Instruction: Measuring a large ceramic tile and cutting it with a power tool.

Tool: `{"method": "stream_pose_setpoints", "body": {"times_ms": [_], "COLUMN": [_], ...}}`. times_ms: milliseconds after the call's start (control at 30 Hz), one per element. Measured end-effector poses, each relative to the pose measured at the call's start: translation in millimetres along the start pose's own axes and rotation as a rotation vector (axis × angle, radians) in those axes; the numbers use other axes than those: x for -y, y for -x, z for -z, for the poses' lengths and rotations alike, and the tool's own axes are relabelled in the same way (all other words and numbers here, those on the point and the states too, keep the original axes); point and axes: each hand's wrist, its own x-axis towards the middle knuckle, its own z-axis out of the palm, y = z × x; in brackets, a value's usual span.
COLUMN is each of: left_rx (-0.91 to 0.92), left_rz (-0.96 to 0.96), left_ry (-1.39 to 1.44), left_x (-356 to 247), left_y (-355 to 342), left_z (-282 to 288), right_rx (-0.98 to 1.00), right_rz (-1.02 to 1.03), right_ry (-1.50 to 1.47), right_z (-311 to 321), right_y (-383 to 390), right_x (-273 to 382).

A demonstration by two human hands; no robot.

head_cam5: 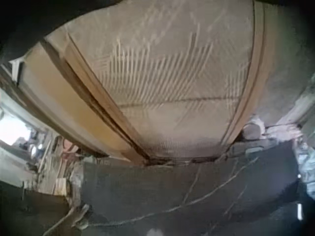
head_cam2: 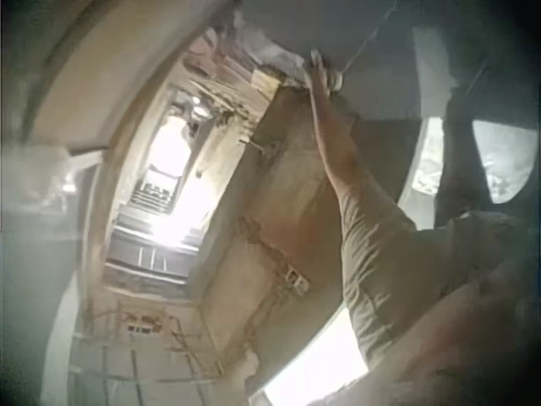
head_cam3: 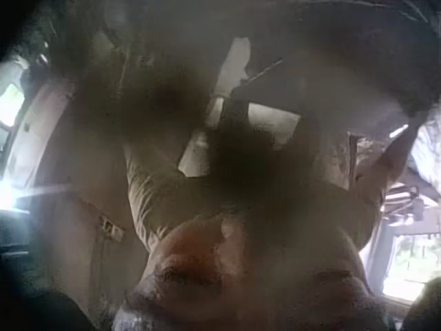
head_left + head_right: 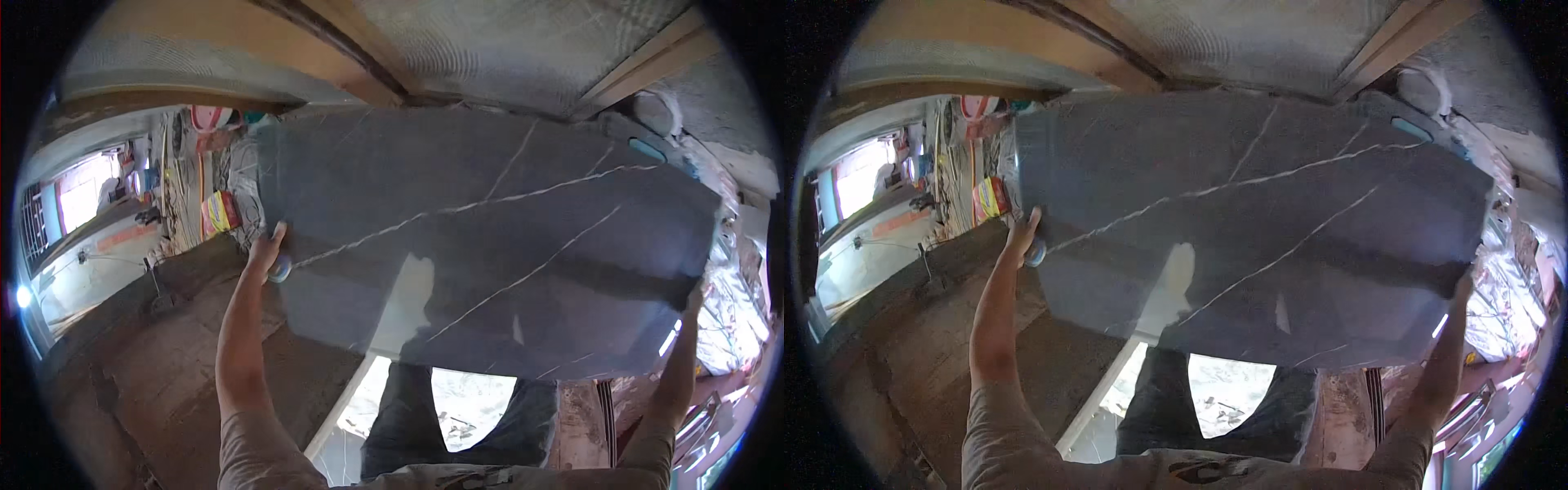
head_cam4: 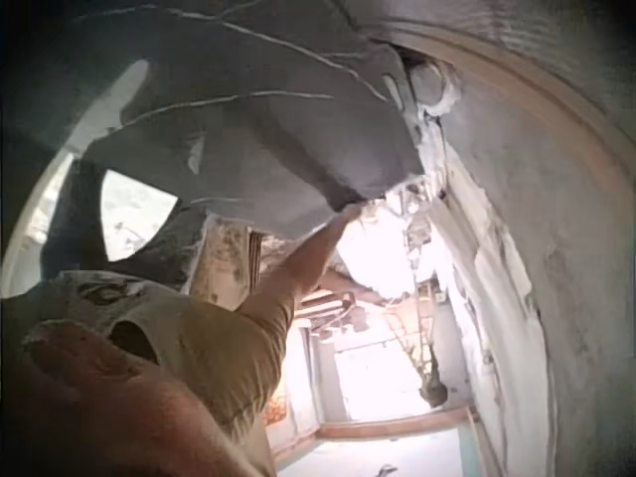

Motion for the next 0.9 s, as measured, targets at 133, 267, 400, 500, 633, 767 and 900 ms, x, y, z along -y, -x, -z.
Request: {"method": "stream_pose_setpoints", "body": {"times_ms": [133, 267, 400, 500, 633, 767, 900], "left_rx": [0.080, 0.083, 0.116, -0.036, -0.152, 0.069, 0.343], "left_rz": [0.114, 0.102, 0.006, -0.052, -0.347, -0.339, -0.175], "left_ry": [-0.144, -0.152, -0.264, -0.518, -0.788, -0.571, -0.574], "left_x": [-40.9, -77.4, -94.1, -53.9, -95.4, -122.0, -158.6], "left_y": [-47.0, -56.5, -53.0, -24.8, -45.3, -1.3, 187.8], "left_z": [-46.9, -84.4, -91.4, -44.2, -46.4, -104.9, -86.1], "right_rx": [-0.089, 0.100, 0.929, 0.652, 0.169, 0.102, 0.612], "right_rz": [-0.046, -0.409, -1.356, -1.577, -1.548, -1.071, -1.341], "right_ry": [0.570, 0.441, -1.639, -2.208, -3.091, -3.820, -4.420], "right_z": [-14.7, 2.1, 80.7, 51.9, 96.5, 77.1, -86.6], "right_y": [-7.6, -38.4, -113.8, -184.9, -157.8, -51.6, 146.6], "right_x": [-9.6, -26.1, -35.2, -66.5, -29.8, -42.4, -103.7]}}
